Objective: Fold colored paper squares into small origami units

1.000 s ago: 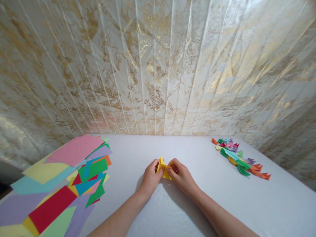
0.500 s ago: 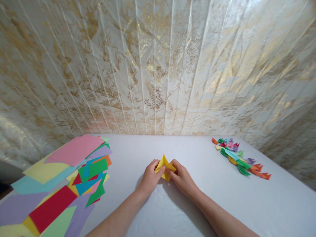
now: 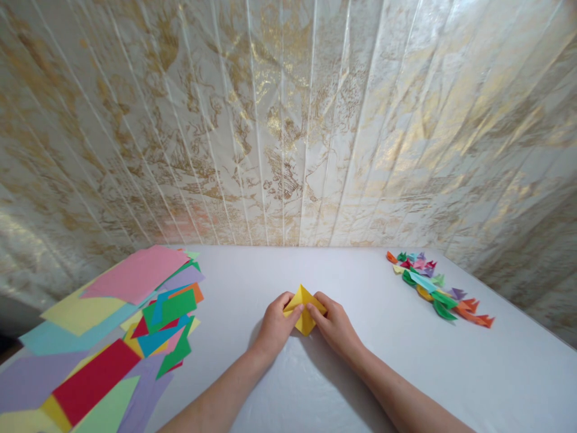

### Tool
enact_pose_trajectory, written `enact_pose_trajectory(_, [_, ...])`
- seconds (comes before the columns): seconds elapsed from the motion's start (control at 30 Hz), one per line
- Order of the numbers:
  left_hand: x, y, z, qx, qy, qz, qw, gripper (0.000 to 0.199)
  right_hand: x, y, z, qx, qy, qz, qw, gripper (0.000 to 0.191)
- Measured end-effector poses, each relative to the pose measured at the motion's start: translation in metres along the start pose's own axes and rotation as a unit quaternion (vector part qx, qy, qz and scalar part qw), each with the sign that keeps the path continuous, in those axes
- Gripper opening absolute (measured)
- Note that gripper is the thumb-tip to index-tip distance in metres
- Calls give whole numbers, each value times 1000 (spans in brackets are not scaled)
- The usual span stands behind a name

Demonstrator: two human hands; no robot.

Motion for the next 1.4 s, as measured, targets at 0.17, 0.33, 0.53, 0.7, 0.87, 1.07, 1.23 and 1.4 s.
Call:
enact_pose_trajectory(0.17, [0,-1,2,1,19,-1,1000,13,0,1,-3,10,-7,-3,1000,27])
enact_pose_trajectory(0.33, [2,0,2,-22,23,2,1000,13,-3,-1,-2,-5,-18,-5,1000,25])
enact_pose_trajectory(0.53, [1,1,2,-42,5,-29,999,7,-4,-2,1,-28,-16,-11,999,26])
enact_pose_trajectory(0.7, [2,2,-1,-30,-11,-50,998,7,-2,-1,0,-16,-12,-9,1000,26])
enact_pose_trajectory(0.87, [3,0,0,-33,-7,-19,999,15,2,0,-4,19,-50,4,999,24])
enact_pose_trajectory(1.07, [0,0,3,-26,37,-16,999,13,1,-1,-2,14,-62,-3,998,23])
enact_pose_trajectory(1.23, [-1,1,4,-35,25,-11,999,12,3,0,-1,9,-37,-14,999,23])
enact_pose_trajectory(1.4, [0,1,3,-46,1,-15,999,13,8,3,-4,20,-34,-2,999,23])
Point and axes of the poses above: each hand's wrist, its own y-axis away from the middle knuckle, its own z-axis out of the back of the hand, x = y × z, the point moved 5 cm from there along -y, towards the middle knuckle, and after that the axes turned 4 degrees about z, right-handed, at the moved point
